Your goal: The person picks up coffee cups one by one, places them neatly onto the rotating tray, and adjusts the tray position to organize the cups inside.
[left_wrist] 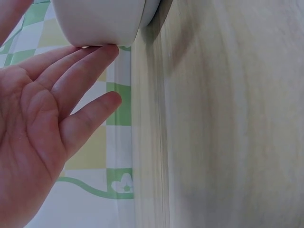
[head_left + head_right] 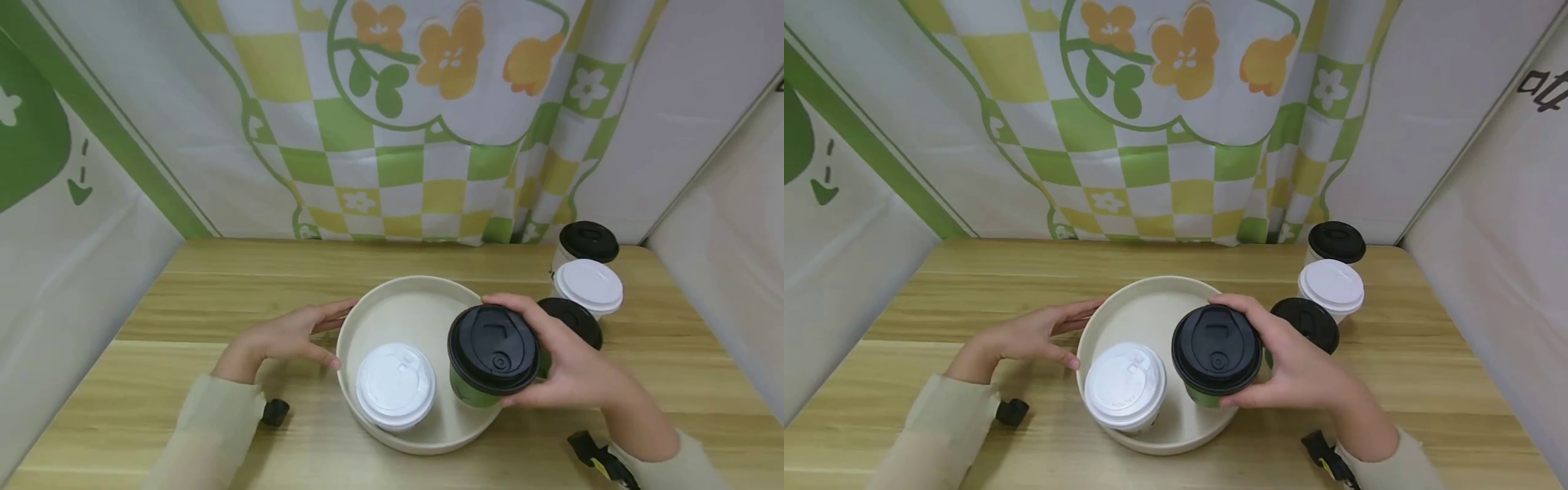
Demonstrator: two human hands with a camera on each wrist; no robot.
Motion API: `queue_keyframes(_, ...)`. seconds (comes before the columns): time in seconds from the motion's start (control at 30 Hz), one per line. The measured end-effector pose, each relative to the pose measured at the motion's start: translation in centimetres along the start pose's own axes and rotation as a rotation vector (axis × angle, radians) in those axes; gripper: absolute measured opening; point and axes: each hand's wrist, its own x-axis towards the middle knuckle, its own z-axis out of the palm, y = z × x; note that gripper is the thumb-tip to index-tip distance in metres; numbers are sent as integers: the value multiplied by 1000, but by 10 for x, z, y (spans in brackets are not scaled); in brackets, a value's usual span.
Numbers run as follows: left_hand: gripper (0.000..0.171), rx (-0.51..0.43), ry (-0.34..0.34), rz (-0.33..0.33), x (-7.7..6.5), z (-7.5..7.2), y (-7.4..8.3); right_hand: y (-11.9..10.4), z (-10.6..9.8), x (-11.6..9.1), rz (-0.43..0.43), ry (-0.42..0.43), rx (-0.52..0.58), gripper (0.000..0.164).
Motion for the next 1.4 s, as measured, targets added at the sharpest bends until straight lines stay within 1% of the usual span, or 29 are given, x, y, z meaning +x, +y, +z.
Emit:
queue_keyframes(0.13,102,-5,3,-6,0,1,0,5,6,-4,24,-16,-18,106)
queue_keyframes(0.37,101,-13,-1,9,0,1,-1,9,12,-9,71,-29,-21,103)
queue_keyframes(0.6,103,-25,-3,-8,0,2,0,11,17,-14,161,-27,-42,102)
queue_keyframes(0.7,103,-21,-2,-8,0,1,0,12,18,-14,180,-31,-48,102)
queue_keyframes(0.9,104,-23,-3,-5,0,1,0,13,21,-16,224,-51,-27,101)
queue_keyframes(1.1,102,-22,-6,2,1,1,-2,16,25,-19,228,-54,-28,101)
queue_keyframes(1.3,103,-27,-13,1,1,1,-4,18,28,-22,259,-58,-39,101)
queue_keyframes(1.4,102,-28,-12,3,0,1,-3,20,30,-23,236,-59,-29,101)
